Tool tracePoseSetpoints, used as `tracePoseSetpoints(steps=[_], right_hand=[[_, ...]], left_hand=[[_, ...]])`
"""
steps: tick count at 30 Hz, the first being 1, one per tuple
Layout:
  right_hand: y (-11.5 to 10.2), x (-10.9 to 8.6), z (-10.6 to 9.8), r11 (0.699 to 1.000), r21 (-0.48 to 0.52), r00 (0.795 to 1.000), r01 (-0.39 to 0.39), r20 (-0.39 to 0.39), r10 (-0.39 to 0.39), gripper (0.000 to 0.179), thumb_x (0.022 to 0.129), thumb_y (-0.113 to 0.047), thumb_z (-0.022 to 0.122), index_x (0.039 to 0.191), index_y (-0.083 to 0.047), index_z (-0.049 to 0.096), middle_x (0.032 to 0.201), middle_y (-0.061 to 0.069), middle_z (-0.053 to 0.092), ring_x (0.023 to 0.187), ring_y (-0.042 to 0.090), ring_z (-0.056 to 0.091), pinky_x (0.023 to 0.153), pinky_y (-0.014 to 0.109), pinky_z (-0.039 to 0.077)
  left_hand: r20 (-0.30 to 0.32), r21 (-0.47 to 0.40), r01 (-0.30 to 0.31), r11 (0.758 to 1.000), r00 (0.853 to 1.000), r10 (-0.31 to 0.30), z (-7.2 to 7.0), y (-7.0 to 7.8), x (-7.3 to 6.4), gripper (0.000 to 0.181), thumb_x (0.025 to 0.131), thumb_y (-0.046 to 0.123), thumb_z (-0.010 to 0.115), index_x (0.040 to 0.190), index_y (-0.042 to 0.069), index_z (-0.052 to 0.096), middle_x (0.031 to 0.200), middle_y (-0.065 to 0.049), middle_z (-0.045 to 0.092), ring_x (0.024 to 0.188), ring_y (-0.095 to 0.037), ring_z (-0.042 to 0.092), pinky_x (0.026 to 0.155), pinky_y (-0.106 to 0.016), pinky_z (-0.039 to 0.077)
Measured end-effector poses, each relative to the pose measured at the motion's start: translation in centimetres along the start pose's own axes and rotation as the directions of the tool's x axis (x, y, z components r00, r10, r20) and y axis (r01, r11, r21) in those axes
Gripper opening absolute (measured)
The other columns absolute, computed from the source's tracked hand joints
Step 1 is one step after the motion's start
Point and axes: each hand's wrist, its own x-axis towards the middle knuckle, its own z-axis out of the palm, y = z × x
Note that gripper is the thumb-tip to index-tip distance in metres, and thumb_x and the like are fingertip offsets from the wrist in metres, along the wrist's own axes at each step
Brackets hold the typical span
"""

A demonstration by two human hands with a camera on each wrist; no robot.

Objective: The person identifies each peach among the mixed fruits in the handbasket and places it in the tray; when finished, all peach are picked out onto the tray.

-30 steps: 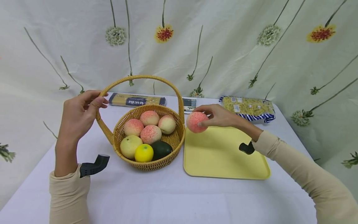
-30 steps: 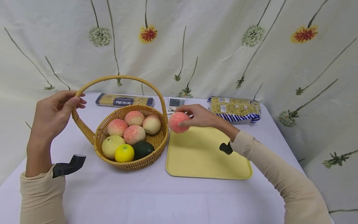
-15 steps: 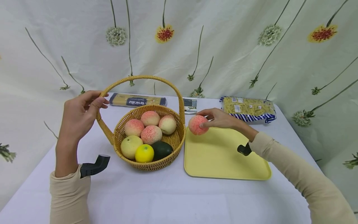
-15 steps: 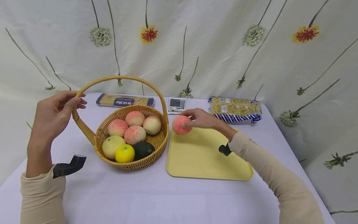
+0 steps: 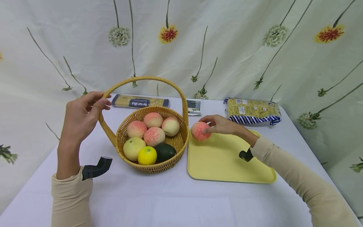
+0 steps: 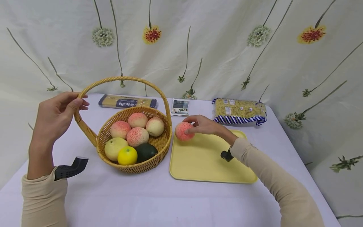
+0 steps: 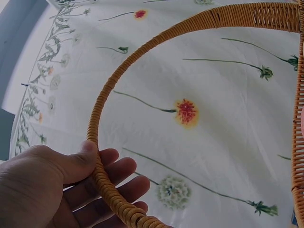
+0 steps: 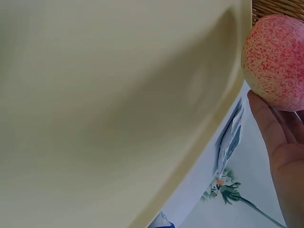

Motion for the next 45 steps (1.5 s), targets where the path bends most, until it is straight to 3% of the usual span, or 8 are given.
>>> tracePoseSetpoints(steps=[14, 22, 31, 45], right_hand=[[0.7, 0.1, 0.6, 1.0, 0.011, 1.0, -0.014, 0.018, 0.014, 0.051, 0.089, -0.022, 0.062, 0.136, -0.006, 0.049, 0.135, 0.013, 0.052, 0.118, 0.032, 0.056, 0.092, 0.042, 0.049], [1.7, 0.0, 1.3, 0.998, 0.025, 0.998, 0.059, 0.027, -0.059, 0.052, 0.09, -0.018, 0.06, 0.137, -0.001, 0.046, 0.138, 0.017, 0.048, 0.124, 0.032, 0.05, 0.105, 0.049, 0.038], [1.6, -0.2, 1.4, 0.999, 0.035, 1.0, 0.005, 0.03, -0.006, 0.056, 0.093, -0.022, 0.058, 0.143, -0.005, 0.039, 0.142, 0.014, 0.044, 0.126, 0.031, 0.048, 0.101, 0.046, 0.042], [1.9, -0.2, 1.7, 0.995, 0.099, 0.997, -0.007, 0.083, -0.002, 0.061, 0.092, -0.02, 0.058, 0.146, -0.006, 0.034, 0.142, 0.014, 0.043, 0.124, 0.033, 0.05, 0.096, 0.041, 0.046]], left_hand=[[0.001, 0.002, 0.01, 1.0, 1.0, -0.01, 0.1, -0.1, -0.1, 0.028, 0.095, 0.016, 0.058, 0.12, 0.005, 0.065, 0.099, -0.016, 0.068, 0.077, 0.012, 0.058, 0.063, -0.005, 0.044], [0.005, -0.001, 0.011, 1.0, 1.0, -0.011, 0.0, 0.0, -0.1, 0.028, 0.096, 0.017, 0.058, 0.121, 0.004, 0.064, 0.099, -0.016, 0.068, 0.078, 0.012, 0.057, 0.063, -0.005, 0.045], [0.006, 0.005, 0.013, 1.0, 1.0, -0.013, 0.0, 0.1, -0.1, 0.029, 0.096, 0.018, 0.057, 0.121, 0.005, 0.064, 0.1, -0.015, 0.068, 0.079, 0.011, 0.057, 0.065, -0.005, 0.044], [0.003, 0.005, 0.016, 1.0, 1.0, -0.016, 0.1, -0.1, 0.0, 0.029, 0.096, 0.018, 0.058, 0.121, 0.006, 0.064, 0.1, -0.015, 0.068, 0.078, 0.011, 0.057, 0.065, -0.005, 0.044]])
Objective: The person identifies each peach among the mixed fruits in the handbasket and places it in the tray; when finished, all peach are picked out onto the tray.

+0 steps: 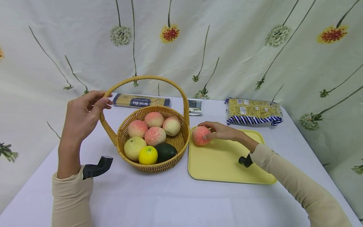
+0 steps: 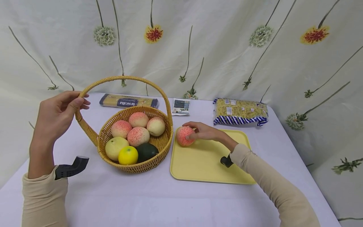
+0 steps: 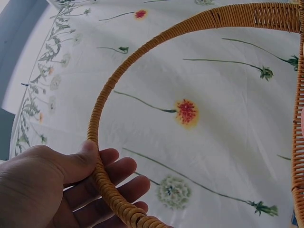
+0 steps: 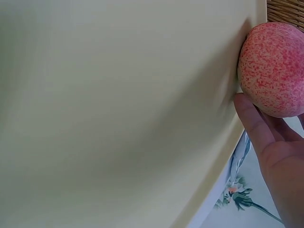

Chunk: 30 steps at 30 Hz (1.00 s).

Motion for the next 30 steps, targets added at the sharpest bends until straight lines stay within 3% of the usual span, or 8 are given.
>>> tracePoseSetpoints(steps=[13, 19, 24, 30], right_hand=[[-0.1, 0.0, 0.1, 1.0, -0.019, 1.0, -0.004, -0.007, 0.003, 0.062, 0.091, -0.02, 0.059, 0.146, -0.006, 0.033, 0.144, 0.016, 0.041, 0.127, 0.036, 0.047, 0.098, 0.045, 0.045], [-0.7, -0.1, 0.2, 0.998, -0.051, 1.0, 0.021, -0.021, -0.022, 0.066, 0.091, -0.018, 0.059, 0.147, -0.002, 0.029, 0.149, 0.021, 0.033, 0.135, 0.038, 0.035, 0.107, 0.051, 0.036], [-2.1, -0.3, 0.2, 0.994, -0.093, 0.996, 0.057, -0.063, -0.064, 0.063, 0.091, -0.015, 0.06, 0.146, -0.003, 0.031, 0.15, 0.025, 0.03, 0.137, 0.043, 0.031, 0.11, 0.057, 0.027], [-4.3, -0.8, -0.1, 0.981, -0.16, 0.984, 0.111, -0.124, -0.131, 0.057, 0.094, -0.014, 0.06, 0.145, -0.005, 0.036, 0.147, 0.021, 0.037, 0.133, 0.043, 0.038, 0.107, 0.059, 0.03]], left_hand=[[0.005, 0.004, 0.005, 1.0, 1.0, -0.005, 0.0, -0.1, -0.1, 0.029, 0.096, 0.019, 0.057, 0.121, 0.006, 0.064, 0.1, -0.015, 0.068, 0.079, 0.011, 0.057, 0.064, -0.005, 0.044], [0.007, 0.004, 0.01, 1.0, 1.0, -0.01, -0.1, 0.0, -0.1, 0.03, 0.096, 0.02, 0.057, 0.122, 0.006, 0.064, 0.1, -0.014, 0.068, 0.08, 0.01, 0.057, 0.065, -0.005, 0.044], [0.006, 0.004, 0.008, 1.0, 1.0, -0.008, -0.1, 0.0, -0.2, 0.03, 0.096, 0.02, 0.057, 0.122, 0.006, 0.064, 0.1, -0.015, 0.068, 0.079, 0.011, 0.057, 0.065, -0.005, 0.044], [0.005, 0.005, 0.01, 1.0, 1.0, -0.01, -0.1, 0.0, -0.1, 0.03, 0.096, 0.019, 0.057, 0.122, 0.006, 0.064, 0.1, -0.015, 0.068, 0.079, 0.011, 0.057, 0.064, -0.005, 0.044]])
